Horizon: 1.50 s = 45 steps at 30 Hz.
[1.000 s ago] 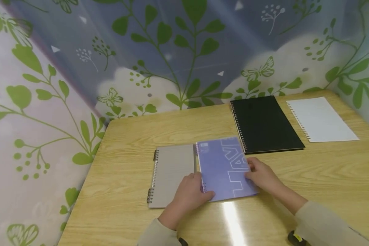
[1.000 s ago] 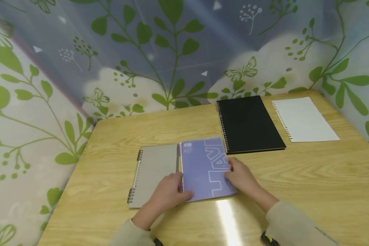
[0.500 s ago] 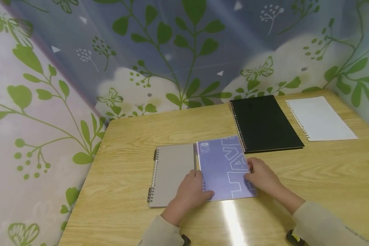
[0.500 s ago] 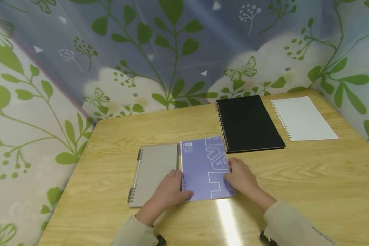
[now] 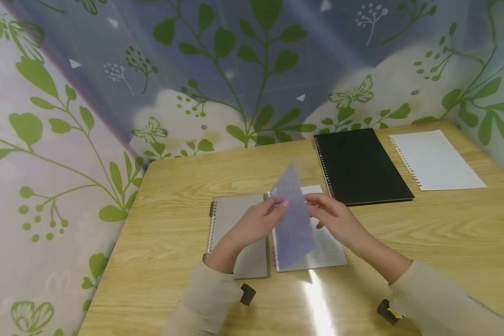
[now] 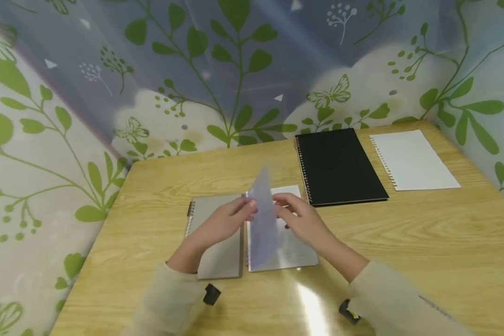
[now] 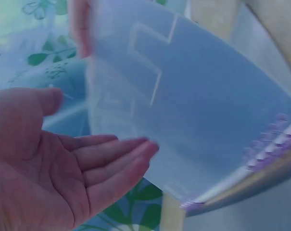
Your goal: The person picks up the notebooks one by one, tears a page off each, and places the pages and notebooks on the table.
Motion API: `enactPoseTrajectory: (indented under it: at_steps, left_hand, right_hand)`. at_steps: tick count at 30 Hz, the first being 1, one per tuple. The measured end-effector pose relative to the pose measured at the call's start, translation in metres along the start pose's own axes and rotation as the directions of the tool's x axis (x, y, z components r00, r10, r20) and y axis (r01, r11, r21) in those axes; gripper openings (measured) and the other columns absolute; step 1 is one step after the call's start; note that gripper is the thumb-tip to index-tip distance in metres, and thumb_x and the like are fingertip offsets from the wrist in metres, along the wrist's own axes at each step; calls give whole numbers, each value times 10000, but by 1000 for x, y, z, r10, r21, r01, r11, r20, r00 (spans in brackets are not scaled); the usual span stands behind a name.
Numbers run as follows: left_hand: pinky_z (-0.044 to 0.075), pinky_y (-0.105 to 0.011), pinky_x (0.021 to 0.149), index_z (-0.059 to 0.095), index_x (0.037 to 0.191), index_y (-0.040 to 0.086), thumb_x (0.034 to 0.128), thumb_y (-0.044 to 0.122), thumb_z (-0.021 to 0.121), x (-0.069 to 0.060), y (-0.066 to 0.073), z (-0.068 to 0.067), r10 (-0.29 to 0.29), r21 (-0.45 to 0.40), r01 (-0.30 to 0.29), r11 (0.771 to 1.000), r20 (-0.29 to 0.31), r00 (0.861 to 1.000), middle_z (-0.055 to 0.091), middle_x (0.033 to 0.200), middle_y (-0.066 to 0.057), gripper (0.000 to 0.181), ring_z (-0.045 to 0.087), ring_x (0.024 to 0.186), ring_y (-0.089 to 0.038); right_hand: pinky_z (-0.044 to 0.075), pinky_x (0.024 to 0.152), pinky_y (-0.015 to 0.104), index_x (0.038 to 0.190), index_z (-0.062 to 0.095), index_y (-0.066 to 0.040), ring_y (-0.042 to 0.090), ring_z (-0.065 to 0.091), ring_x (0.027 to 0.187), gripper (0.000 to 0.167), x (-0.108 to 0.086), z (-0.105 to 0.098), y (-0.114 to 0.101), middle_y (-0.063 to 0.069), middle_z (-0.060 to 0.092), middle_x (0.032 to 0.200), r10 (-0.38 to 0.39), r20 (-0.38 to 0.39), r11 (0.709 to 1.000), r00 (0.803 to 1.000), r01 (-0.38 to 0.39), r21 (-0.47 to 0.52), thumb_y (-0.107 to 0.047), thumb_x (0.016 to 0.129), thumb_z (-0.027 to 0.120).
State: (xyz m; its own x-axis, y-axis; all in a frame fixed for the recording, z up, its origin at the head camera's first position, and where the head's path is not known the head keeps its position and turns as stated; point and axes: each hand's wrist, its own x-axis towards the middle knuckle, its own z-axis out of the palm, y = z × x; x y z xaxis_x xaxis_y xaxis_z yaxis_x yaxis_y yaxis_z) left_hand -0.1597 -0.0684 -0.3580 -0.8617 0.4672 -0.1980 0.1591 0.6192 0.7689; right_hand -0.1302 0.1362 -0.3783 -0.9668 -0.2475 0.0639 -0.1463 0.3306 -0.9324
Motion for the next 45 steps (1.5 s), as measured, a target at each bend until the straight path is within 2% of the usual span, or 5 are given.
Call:
enactPoseTrajectory:
  at_steps: [13, 17, 25, 32, 45]
  left_hand:
    - [532, -283, 639, 540, 1210, 60, 945, 287, 479, -11, -8, -28, -67, -70, 61, 996, -93, 993, 655, 1013, -113, 355, 631, 794, -153]
    - [533, -287, 589, 549, 1209, 71, 918, 233, 543, -24, -23, -47, -155, -4, 156, 988, -126, 980, 653, 966, -111, 334, 624, 732, -152]
    - [525, -286, 574, 523, 1094, 16, 834, 349, 663, -37, -88, -61, -410, 35, 420, 907, -156, 899, 601, 905, -113, 445, 597, 668, -175]
    - [439, -247, 544, 547, 998, 25, 809, 365, 683, -33, -124, -47, -476, 142, 508, 850, -210, 854, 584, 811, -80, 412, 540, 661, -167]
    - [519, -399, 777, 398, 1269, -84, 792, 343, 709, -30, -115, -34, -485, 302, 555, 775, -280, 829, 587, 1092, -224, 711, 599, 899, -271]
  right_hand:
    - [458, 887, 349, 1323, 460, 6, 319, 466, 1189, 390, 21, 33, 8, 148, 494, 1304, -246, 177, 965, 953, 258, -45, -103, 949, 478]
    - [360, 987, 496, 1296, 473, -11, 355, 416, 1233, 380, 31, 18, 25, 167, 502, 1311, -187, 93, 939, 978, 206, -275, -139, 939, 504]
    - [90, 1058, 608, 1333, 452, -31, 424, 164, 1341, 538, 44, -15, 62, 197, 421, 1376, -12, 16, 555, 1000, 20, -832, -358, 914, 530]
    - [-10, 1066, 622, 1451, 207, -1, 441, 14, 1377, 764, 62, -21, 75, 214, 192, 1508, 188, 147, 593, 971, 7, -805, -464, 910, 484]
    - [-1, 1083, 605, 1425, 265, 30, 421, 6, 1391, 768, 63, -23, 71, 223, 163, 1514, 230, 184, 564, 956, 23, -825, -478, 895, 490]
